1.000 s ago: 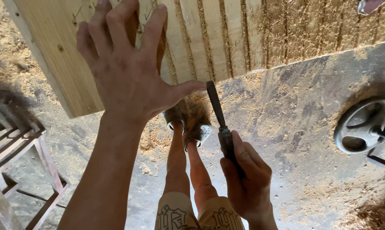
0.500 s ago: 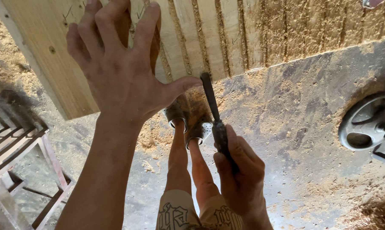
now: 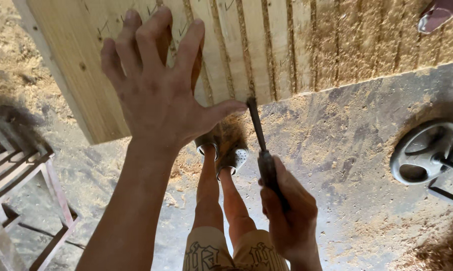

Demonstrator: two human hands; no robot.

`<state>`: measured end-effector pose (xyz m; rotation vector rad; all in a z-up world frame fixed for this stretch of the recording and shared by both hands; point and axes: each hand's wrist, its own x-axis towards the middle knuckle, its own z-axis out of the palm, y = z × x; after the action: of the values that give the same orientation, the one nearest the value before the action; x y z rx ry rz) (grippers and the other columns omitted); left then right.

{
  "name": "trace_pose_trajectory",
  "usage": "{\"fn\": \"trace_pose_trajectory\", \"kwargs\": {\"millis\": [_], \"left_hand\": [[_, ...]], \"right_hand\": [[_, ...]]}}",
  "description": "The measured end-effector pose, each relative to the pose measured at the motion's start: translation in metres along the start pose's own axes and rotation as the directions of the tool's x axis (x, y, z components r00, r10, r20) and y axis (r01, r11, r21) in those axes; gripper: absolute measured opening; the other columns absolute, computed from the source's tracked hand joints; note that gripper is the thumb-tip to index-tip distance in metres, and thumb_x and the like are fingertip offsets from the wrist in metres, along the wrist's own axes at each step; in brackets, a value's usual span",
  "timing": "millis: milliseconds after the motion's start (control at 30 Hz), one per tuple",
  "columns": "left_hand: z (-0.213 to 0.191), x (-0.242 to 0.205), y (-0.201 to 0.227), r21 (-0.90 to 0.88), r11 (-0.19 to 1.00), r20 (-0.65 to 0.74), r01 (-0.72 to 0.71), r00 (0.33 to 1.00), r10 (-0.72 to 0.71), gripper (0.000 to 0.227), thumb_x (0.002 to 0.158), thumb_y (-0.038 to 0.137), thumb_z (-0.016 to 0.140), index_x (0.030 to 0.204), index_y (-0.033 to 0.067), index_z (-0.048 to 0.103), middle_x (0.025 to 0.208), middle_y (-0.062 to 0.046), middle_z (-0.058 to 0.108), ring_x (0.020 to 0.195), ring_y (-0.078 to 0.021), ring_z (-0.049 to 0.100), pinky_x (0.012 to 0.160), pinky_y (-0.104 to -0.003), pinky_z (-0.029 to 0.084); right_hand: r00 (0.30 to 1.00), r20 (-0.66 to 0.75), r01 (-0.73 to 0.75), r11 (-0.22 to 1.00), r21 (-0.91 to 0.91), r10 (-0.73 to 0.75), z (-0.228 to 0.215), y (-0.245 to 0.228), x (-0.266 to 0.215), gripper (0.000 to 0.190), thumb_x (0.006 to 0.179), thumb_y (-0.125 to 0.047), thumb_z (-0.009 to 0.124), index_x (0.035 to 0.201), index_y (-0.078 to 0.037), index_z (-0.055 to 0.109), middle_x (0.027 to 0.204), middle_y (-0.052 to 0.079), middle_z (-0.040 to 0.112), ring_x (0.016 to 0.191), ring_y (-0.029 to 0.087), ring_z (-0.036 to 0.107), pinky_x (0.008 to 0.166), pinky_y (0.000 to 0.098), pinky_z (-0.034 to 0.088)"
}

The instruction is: The person carves a pattern into a wooden plank using a chisel and mallet. They repeatedly strike the chisel to remove wood shavings and occasionally wipe the surface with their hand.

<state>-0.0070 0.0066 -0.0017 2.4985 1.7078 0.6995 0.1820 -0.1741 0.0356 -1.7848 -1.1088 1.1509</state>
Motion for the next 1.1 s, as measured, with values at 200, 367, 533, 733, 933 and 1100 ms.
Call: {"fn": "trace_pose_trajectory", "kwargs": {"millis": [200, 367, 533, 733, 933, 1100], "left_hand": [[0.003, -0.007, 0.001, -0.020, 1.000, 0.008, 0.015, 1.000, -0.015, 0.101, 0.078, 0.094, 0.069, 0.144, 0.0179, 0.063, 0.146, -0.017, 0.046, 0.140, -0.0449, 0.034, 0.110, -0.071, 0.025], [0.003, 0.000, -0.003, -0.002, 1.000, 0.013, 0.023, 1.000, -0.023, 0.101, 0.079, 0.097, 0.067, 0.143, 0.0186, 0.064, 0.146, -0.017, 0.046, 0.140, -0.0448, 0.034, 0.110, -0.071, 0.024], [0.002, -0.006, 0.001, 0.002, 1.000, 0.022, 0.027, 0.999, -0.027, 0.102, 0.080, 0.098, 0.064, 0.143, 0.0181, 0.064, 0.144, -0.017, 0.047, 0.139, -0.0446, 0.035, 0.110, -0.071, 0.025], [0.005, -0.001, -0.001, 0.017, 1.000, -0.001, 0.022, 1.000, -0.022, 0.102, 0.083, 0.100, 0.062, 0.142, 0.0169, 0.064, 0.144, -0.018, 0.047, 0.138, -0.0446, 0.035, 0.108, -0.070, 0.025], [-0.002, -0.001, 0.004, -0.002, 0.999, 0.017, 0.034, 0.999, -0.034, 0.085, 0.095, 0.089, 0.063, 0.142, 0.0178, 0.064, 0.144, -0.016, 0.048, 0.139, -0.0432, 0.035, 0.109, -0.068, 0.025], [-0.001, -0.004, 0.003, 0.017, 0.999, -0.019, 0.044, 0.999, -0.044, 0.071, 0.099, 0.072, 0.065, 0.148, 0.0213, 0.060, 0.148, -0.013, 0.045, 0.147, -0.0414, 0.033, 0.115, -0.067, 0.024]], "right_hand": [[1.000, 0.015, -0.016, 0.997, -0.079, 0.017, -0.003, -0.003, 0.001, 0.048, 0.098, -0.002, 0.059, 0.145, 0.004, 0.054, 0.089, 0.005, 0.068, 0.060, 0.004, 0.055, 0.052, 0.0206, 0.048], [1.000, -0.013, -0.018, 0.998, -0.054, 0.017, 0.008, -0.015, 0.020, 0.049, 0.096, -0.002, 0.057, 0.145, 0.005, 0.054, 0.085, 0.004, 0.067, 0.059, 0.004, 0.057, 0.051, 0.0217, 0.048], [0.998, 0.000, 0.070, 0.997, -0.029, -0.070, 0.012, -0.014, 0.026, 0.050, 0.099, -0.001, 0.057, 0.148, 0.005, 0.052, 0.084, 0.003, 0.064, 0.061, 0.004, 0.054, 0.052, 0.0216, 0.047], [0.999, -0.027, 0.038, 0.997, -0.065, -0.040, 0.021, -0.024, 0.044, 0.047, 0.100, -0.003, 0.057, 0.147, 0.003, 0.055, 0.074, 0.001, 0.062, 0.056, 0.004, 0.052, 0.049, 0.0208, 0.044], [0.997, -0.045, -0.057, 0.998, 0.023, 0.058, 0.028, -0.067, 0.059, 0.050, 0.097, -0.002, 0.058, 0.146, 0.002, 0.056, 0.077, 0.000, 0.063, 0.057, 0.004, 0.053, 0.049, 0.0214, 0.046], [0.995, -0.051, -0.086, 0.995, -0.055, 0.083, 0.034, -0.080, 0.073, 0.049, 0.096, -0.005, 0.060, 0.145, -0.001, 0.059, 0.070, 0.005, 0.066, 0.052, 0.006, 0.057, 0.044, 0.0231, 0.047]]}}
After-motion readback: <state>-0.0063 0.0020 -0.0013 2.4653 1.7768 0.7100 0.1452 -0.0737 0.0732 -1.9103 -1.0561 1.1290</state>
